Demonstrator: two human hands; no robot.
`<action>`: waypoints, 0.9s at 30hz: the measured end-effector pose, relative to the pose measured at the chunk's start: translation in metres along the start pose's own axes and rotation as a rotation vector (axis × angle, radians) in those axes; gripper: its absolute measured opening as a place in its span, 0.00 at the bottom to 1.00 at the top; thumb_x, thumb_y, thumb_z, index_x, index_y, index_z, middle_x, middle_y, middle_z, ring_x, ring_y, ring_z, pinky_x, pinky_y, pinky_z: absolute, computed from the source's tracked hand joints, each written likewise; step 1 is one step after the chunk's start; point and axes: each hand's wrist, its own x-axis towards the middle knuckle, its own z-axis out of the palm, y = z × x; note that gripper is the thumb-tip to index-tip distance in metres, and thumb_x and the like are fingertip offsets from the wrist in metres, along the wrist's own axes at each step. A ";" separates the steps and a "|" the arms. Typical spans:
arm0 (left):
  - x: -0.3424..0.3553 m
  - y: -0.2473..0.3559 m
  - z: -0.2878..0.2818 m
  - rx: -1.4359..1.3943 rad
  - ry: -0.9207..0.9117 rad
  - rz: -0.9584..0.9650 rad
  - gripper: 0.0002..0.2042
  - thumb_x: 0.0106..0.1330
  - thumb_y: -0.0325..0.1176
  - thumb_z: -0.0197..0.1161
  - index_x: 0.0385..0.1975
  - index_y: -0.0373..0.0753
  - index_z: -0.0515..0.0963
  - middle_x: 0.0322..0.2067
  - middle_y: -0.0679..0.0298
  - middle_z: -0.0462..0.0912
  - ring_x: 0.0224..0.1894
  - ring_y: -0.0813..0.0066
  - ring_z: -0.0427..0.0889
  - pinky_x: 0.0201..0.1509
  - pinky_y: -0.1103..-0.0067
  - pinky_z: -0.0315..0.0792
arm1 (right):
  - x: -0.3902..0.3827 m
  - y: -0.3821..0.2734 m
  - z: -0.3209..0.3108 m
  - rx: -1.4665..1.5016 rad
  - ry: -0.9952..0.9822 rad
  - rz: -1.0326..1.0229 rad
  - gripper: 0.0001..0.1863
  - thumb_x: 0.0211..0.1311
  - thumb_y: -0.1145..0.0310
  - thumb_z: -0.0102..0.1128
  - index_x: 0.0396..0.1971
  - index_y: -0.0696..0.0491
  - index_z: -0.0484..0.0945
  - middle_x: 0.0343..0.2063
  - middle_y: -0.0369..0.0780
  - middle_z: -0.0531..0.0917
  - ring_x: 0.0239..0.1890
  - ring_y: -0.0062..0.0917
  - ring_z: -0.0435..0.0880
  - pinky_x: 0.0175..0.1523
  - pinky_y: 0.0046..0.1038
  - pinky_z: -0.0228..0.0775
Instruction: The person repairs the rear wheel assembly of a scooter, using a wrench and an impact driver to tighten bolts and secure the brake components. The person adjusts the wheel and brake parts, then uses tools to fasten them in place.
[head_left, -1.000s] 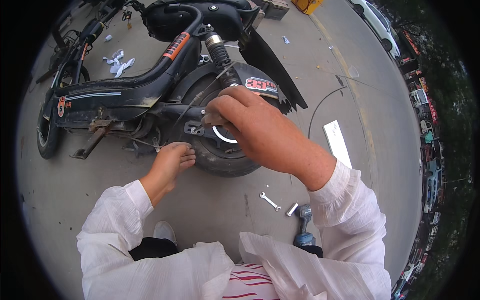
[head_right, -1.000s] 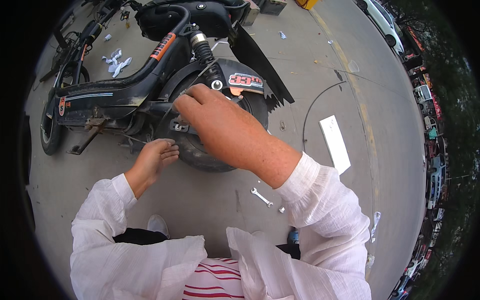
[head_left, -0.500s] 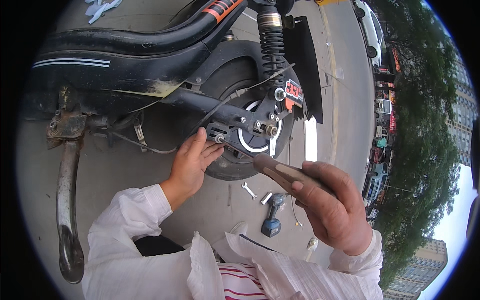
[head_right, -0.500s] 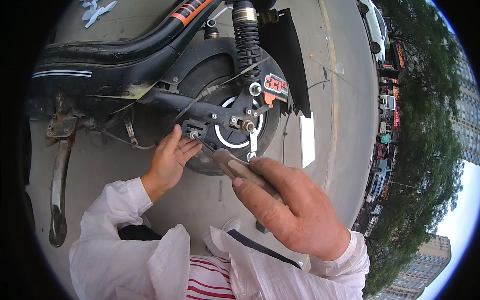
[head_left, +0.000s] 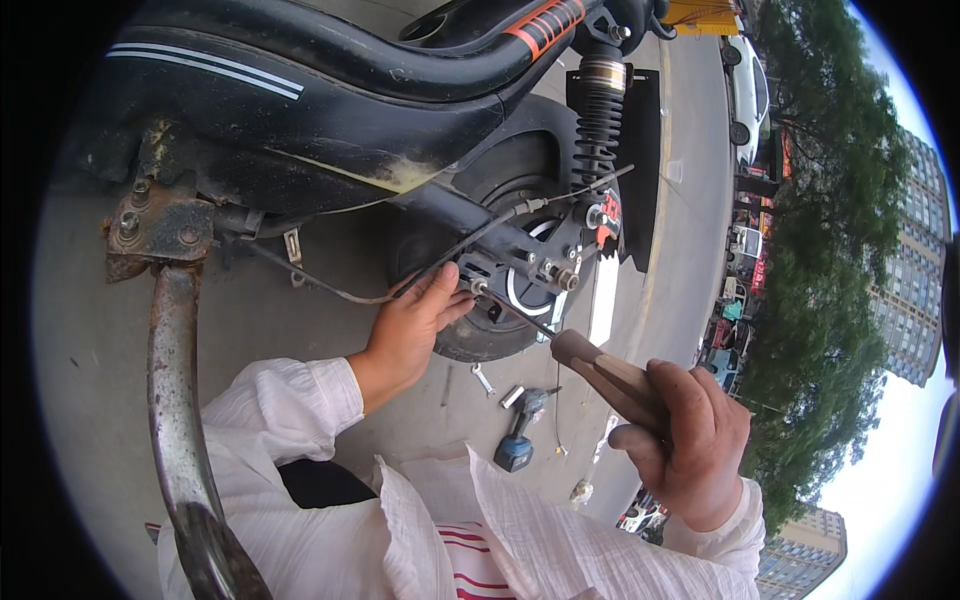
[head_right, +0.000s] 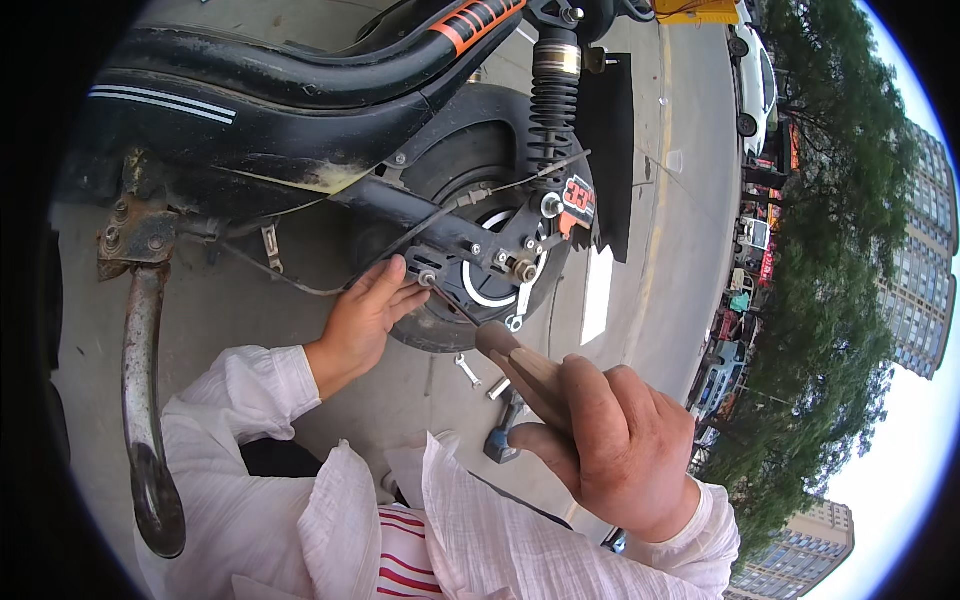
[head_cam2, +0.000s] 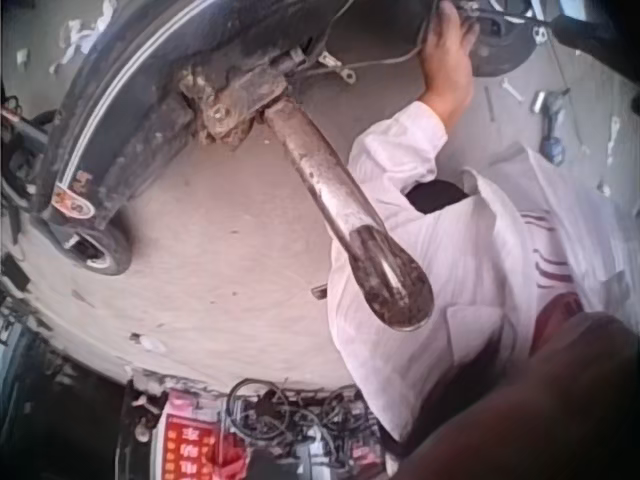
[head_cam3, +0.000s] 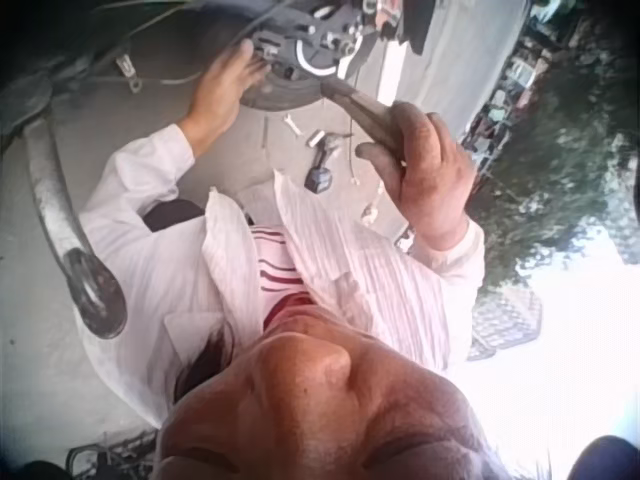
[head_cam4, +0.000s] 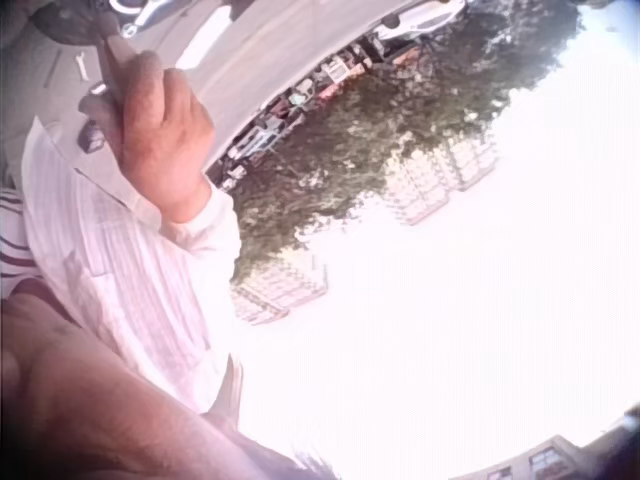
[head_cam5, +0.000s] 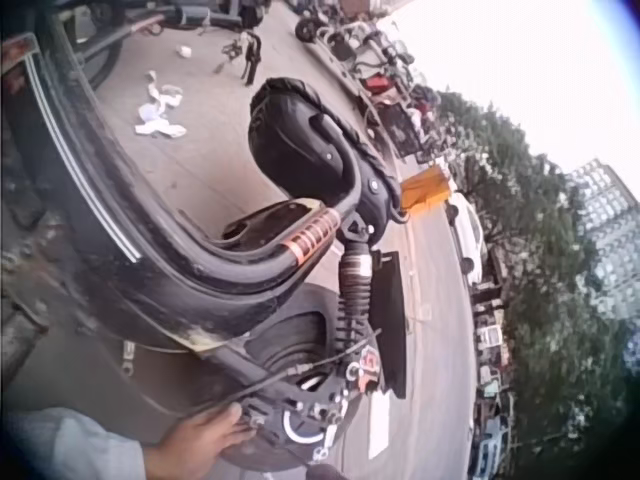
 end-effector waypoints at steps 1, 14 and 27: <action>0.001 -0.001 0.000 -0.005 -0.004 -0.002 0.17 0.72 0.43 0.54 0.51 0.37 0.73 0.47 0.64 0.76 0.50 0.74 0.74 0.62 0.72 0.68 | 0.003 0.003 0.001 0.080 0.028 -0.003 0.32 0.43 0.64 0.75 0.48 0.59 0.71 0.29 0.43 0.76 0.23 0.32 0.78 0.22 0.30 0.68; -0.004 -0.003 -0.001 0.004 -0.049 0.026 0.18 0.73 0.43 0.51 0.53 0.35 0.69 0.49 0.61 0.75 0.54 0.71 0.73 0.65 0.72 0.65 | 0.003 -0.006 0.012 0.308 0.156 0.028 0.24 0.48 0.76 0.70 0.45 0.58 0.71 0.36 0.47 0.79 0.33 0.38 0.81 0.37 0.30 0.74; -0.005 -0.003 0.004 0.012 -0.044 0.053 0.17 0.73 0.43 0.52 0.51 0.35 0.70 0.48 0.62 0.76 0.53 0.71 0.74 0.64 0.72 0.67 | -0.003 0.002 0.016 0.306 0.137 0.099 0.20 0.51 0.80 0.67 0.45 0.59 0.71 0.41 0.48 0.78 0.39 0.34 0.82 0.40 0.26 0.75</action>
